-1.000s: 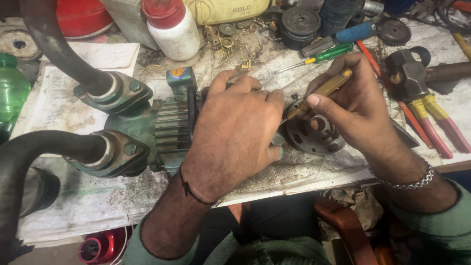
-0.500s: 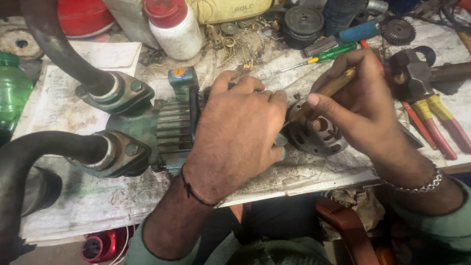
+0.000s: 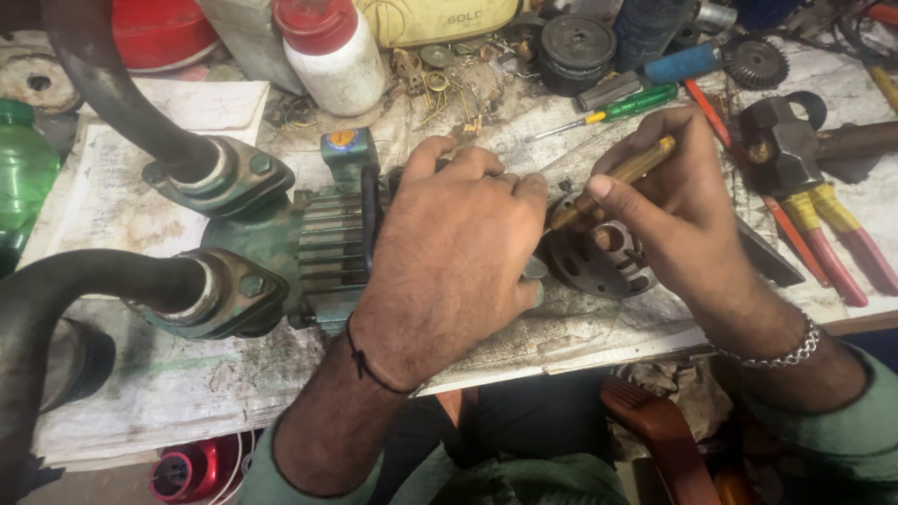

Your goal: The person works on a green electric motor pump at a cluttered workbench. They hold the motor and tap its shaft with a hammer, pick up and fit fan blades and a metal flange plate, use pliers and a screwdriver on the motor parts, and press components together by hand.

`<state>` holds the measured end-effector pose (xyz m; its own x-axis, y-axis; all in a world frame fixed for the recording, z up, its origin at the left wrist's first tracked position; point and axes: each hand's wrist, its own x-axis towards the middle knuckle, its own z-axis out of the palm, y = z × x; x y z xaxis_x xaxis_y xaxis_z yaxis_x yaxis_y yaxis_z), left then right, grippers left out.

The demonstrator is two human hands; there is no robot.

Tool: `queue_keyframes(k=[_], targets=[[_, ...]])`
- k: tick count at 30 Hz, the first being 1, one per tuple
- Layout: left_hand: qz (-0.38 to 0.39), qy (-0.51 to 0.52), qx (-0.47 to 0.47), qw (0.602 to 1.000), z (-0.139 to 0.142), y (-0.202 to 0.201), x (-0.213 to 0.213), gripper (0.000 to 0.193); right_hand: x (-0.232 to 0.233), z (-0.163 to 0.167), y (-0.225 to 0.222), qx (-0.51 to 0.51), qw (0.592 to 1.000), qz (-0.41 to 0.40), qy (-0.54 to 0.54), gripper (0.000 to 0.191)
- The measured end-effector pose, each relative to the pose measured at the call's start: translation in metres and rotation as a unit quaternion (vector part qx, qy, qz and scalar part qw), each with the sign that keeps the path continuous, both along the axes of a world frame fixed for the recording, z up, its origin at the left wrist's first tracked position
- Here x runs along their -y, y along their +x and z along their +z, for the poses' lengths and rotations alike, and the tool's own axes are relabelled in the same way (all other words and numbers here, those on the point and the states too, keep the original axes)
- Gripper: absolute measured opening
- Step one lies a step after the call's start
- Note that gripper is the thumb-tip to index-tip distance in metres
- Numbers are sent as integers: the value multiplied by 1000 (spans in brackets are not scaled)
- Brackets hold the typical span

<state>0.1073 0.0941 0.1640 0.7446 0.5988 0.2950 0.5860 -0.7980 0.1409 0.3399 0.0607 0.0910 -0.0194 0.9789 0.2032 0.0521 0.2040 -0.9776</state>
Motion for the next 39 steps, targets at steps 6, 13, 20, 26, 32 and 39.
queue_keyframes(k=[6, 13, 20, 26, 32, 39], targets=[[0, -10, -18, 1000, 2, 0, 0, 57, -9, -7, 1, -50, 999, 5, -16, 39], [-3, 6, -45, 999, 2, 4, 1, 52, -17, -9, 4, -27, 999, 0, -42, 38], [0, -22, -104, 994, 4, 8, 1, 27, -25, -18, 8, -146, 983, 39, -102, 39], [-17, -5, -65, 998, 7, 7, 3, 20, -32, -10, 31, -69, 985, 148, -49, 25], [-15, 8, -56, 998, 8, 4, 4, 25, -58, 25, 53, 258, 935, 224, -90, 19], [-27, 11, -76, 997, 9, 5, 5, 23, -87, 45, 28, 453, 786, 349, -233, 24]])
